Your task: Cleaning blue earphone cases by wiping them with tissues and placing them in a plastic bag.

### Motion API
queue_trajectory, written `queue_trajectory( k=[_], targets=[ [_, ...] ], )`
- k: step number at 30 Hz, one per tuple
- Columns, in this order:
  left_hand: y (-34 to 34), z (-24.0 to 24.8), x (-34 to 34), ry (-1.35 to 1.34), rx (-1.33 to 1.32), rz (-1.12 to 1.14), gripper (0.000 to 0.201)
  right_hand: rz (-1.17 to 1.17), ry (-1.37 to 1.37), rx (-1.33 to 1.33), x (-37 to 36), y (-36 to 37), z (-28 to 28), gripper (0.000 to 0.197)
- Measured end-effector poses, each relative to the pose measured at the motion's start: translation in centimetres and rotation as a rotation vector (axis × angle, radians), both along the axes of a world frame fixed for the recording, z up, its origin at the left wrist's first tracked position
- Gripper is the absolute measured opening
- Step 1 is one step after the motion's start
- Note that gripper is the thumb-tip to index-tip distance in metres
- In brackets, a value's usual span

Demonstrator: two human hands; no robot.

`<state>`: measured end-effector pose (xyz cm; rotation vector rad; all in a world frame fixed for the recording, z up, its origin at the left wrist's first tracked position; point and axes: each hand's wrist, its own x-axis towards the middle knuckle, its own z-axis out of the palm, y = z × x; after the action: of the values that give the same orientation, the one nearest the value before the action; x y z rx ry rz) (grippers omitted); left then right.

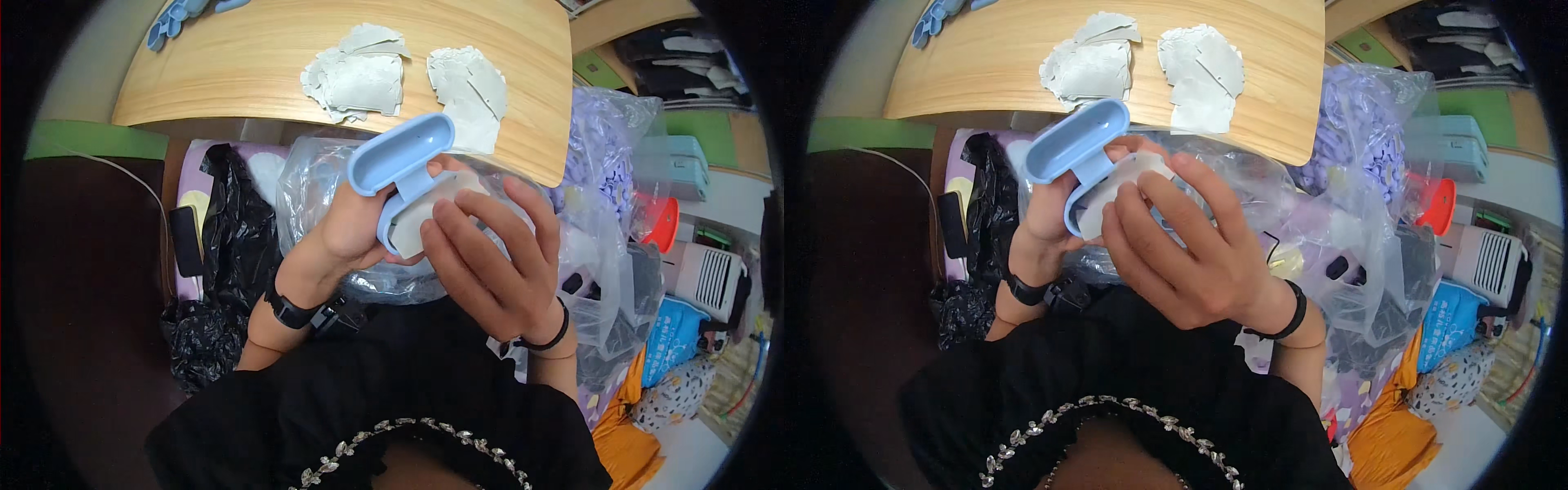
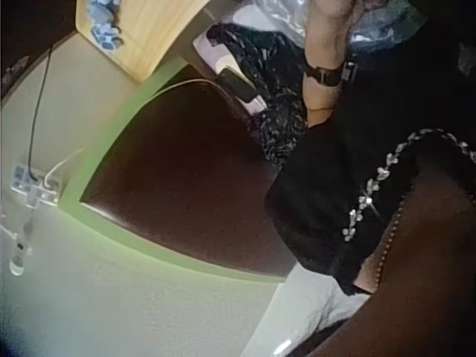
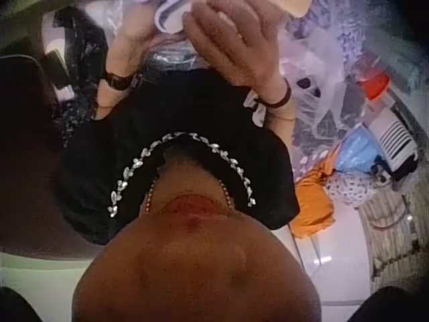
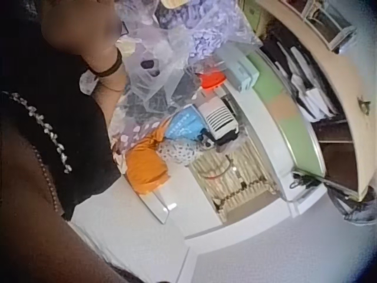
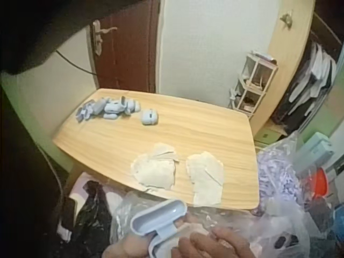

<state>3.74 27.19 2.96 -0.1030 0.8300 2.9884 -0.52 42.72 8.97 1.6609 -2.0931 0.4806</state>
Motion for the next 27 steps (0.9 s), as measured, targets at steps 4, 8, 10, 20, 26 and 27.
queue_trajectory(
  k=[4,8,10,20,26,27],
  targets=[
    [-0.8,-0.5,-0.4,0.176,0.055,-0.190,0.025,0.033,-0.081,-0.012,0.2,0.1,-0.6,0.026],
    [-0.4,-0.7,-0.5,0.143,0.048,-0.068,0.028,0.011,-0.113,-0.037,0.5,-0.4,-1.4,0.026],
    [-0.3,-1.3,-0.5,0.147,0.030,-0.061,0.028,-0.015,-0.121,-0.020,0.7,-0.4,-1.7,0.026],
    [-1.1,-3.3,0.5,0.202,-0.171,0.074,0.032,-0.054,-0.342,0.092,1.0,-2.0,-2.0,0.031],
    [-2.6,-4.6,0.9,0.048,0.000,0.029,0.036,0.055,-0.861,-0.050,-1.3,-1.6,-1.0,0.029],
    [-3.5,-4.7,0.7,0.070,0.083,-0.101,0.037,0.127,-1.064,-0.135,-2.5,-1.1,-0.7,0.028]
  ],
)
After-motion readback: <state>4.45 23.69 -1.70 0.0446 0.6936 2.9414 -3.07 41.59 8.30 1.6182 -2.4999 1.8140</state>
